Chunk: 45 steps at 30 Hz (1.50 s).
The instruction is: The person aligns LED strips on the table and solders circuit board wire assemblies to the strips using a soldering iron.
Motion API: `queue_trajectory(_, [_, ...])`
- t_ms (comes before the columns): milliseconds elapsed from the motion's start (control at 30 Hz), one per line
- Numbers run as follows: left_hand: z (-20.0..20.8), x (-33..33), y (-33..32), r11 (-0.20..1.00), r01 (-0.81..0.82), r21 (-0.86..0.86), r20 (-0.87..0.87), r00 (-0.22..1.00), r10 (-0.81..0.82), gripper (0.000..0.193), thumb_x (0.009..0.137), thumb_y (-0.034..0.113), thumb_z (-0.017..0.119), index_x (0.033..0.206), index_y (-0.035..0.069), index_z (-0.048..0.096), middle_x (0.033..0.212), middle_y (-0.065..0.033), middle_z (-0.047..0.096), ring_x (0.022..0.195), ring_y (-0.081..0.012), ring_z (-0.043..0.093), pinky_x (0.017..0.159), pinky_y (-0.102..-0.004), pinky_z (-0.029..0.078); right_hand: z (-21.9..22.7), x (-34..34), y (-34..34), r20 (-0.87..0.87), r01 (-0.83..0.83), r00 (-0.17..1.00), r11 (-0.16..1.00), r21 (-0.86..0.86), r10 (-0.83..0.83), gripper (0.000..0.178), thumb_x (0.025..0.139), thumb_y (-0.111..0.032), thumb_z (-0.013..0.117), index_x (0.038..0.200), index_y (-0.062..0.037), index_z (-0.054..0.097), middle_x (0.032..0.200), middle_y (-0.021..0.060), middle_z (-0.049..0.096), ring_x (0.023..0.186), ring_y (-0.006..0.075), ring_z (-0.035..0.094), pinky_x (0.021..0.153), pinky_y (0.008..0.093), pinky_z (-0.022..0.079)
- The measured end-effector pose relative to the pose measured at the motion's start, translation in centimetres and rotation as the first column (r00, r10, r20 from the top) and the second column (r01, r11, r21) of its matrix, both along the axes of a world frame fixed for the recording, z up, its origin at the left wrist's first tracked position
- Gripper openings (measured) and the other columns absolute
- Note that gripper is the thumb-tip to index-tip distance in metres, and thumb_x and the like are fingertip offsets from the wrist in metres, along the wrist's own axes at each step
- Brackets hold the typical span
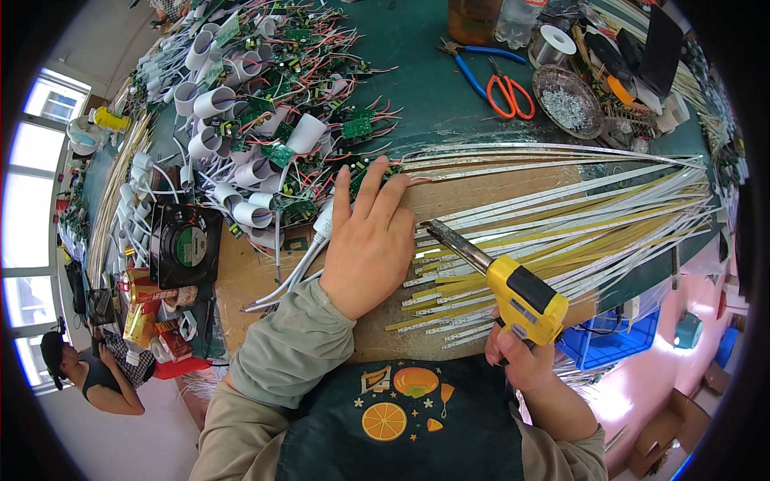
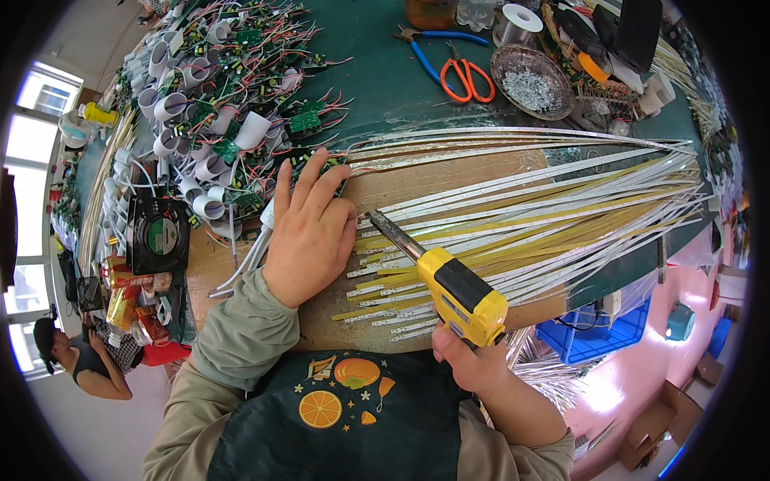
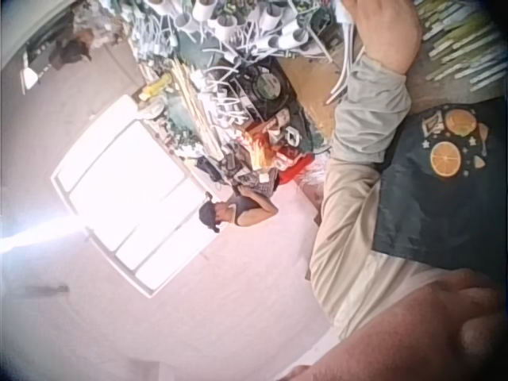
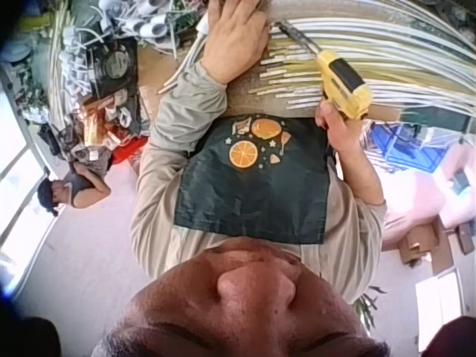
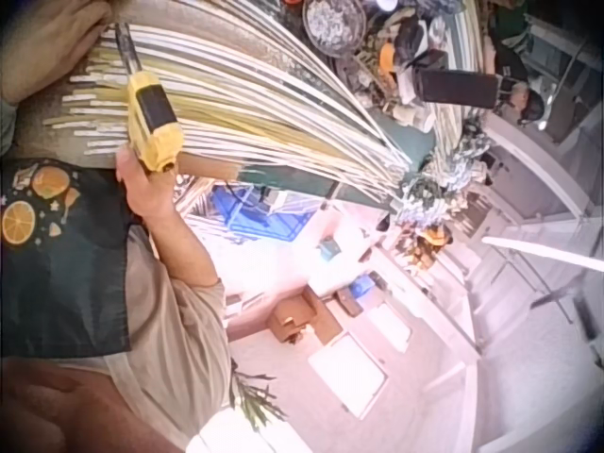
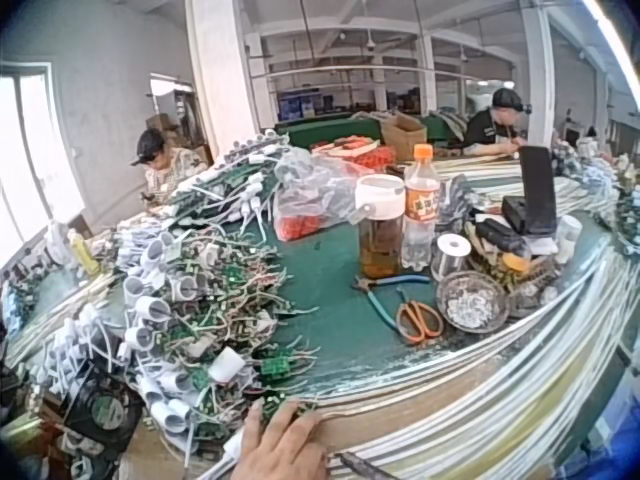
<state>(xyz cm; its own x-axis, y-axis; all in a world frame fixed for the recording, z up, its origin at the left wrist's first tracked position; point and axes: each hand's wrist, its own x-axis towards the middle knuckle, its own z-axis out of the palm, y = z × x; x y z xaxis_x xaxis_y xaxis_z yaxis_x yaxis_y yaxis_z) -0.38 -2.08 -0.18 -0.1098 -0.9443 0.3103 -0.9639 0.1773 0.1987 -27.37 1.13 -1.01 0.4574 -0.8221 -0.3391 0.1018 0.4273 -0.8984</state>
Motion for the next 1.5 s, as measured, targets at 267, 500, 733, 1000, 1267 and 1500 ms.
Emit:
queue_trajectory(267, [0.2,0.0,-0.1,1.0,0.005,0.001,-0.004,1.0,-0.005,0.012,0.08,0.007,0.071,0.088,0.006,0.063,0.133,-0.0135,0.056,0.142,-0.0382,0.04,0.118,-0.063,0.022,-0.5,-0.3,0.1,0.017,0.017,1.0,1.0,-0.019,-0.016,0.053,0.091,-0.024,0.07,0.13,0.0051,0.049,0.066,0.007,0.054,0.053,0.0154,0.053,0.051,0.0297,0.046])
queue_trajectory(500, [0.2,0.0,-0.1,1.0,0.007,-0.004,-0.01,1.0,-0.007,0.01,0.081,0.007,0.071,0.088,0.006,0.064,0.133,-0.0138,0.057,0.142,-0.0381,0.041,0.118,-0.0633,0.022,-0.4,-1.8,-1.5,0.112,0.221,0.971,0.97,-0.101,-0.21,0.064,0.09,-0.029,0.074,0.137,0.0038,0.046,0.067,0.0068,0.053,0.051,0.0177,0.053,0.048,0.0309,0.045])
queue_trajectory(733, [0.1,-0.1,0.0,1.0,-0.005,0.005,-0.027,1.0,0.005,0.008,0.082,0.007,0.071,0.087,0.005,0.064,0.133,-0.0137,0.057,0.142,-0.0376,0.04,0.119,-0.0633,0.021,2.9,-2.9,-9.5,0.277,0.477,0.879,0.713,-0.514,-0.389,0.058,0.098,-0.027,0.064,0.14,0.0065,0.041,0.069,0.0027,0.051,0.051,0.0118,0.048,0.046,0.0267,0.04])
queue_trajectory(1000, [0.1,-0.2,-0.1,1.0,0.01,0.007,-0.038,0.999,-0.01,0.008,0.082,0.008,0.07,0.087,0.006,0.064,0.133,-0.0138,0.056,0.142,-0.0382,0.04,0.118,-0.0635,0.021,2.8,-2.8,-13.9,-0.064,0.465,0.851,0.804,-0.372,-0.522,0.043,0.095,-0.022,0.065,0.128,0.0047,0.056,0.065,0.0029,0.053,0.048,0.0107,0.049,0.046,0.0245,0.039])
queue_trajectory(1267, [0.1,0.0,-0.1,1.0,0.004,-0.008,0.004,1.0,-0.004,0.01,0.082,0.008,0.071,0.088,0.005,0.063,0.132,-0.0135,0.057,0.142,-0.0381,0.041,0.118,-0.0635,0.023,0.4,-1.6,-6.8,0.229,0.335,0.923,0.938,-0.085,-0.309,0.061,0.088,-0.025,0.075,0.134,0.0068,0.049,0.067,0.0067,0.055,0.049,0.0138,0.052,0.045,0.0265,0.045])
queue_trajectory(1500, [0.0,0.1,-0.2,0.999,0.018,-0.038,0.006,1.0,-0.018,0.01,0.081,0.009,0.065,0.087,0.001,0.064,0.131,-0.0166,0.056,0.14,-0.0399,0.041,0.118,-0.0641,0.022,-1.8,-2.4,-1.5,0.184,0.228,0.96,0.97,-0.08,-0.211,0.071,0.088,-0.033,0.078,0.139,0.0031,0.044,0.066,0.0056,0.051,0.051,0.0172,0.052,0.048,0.0313,0.044])
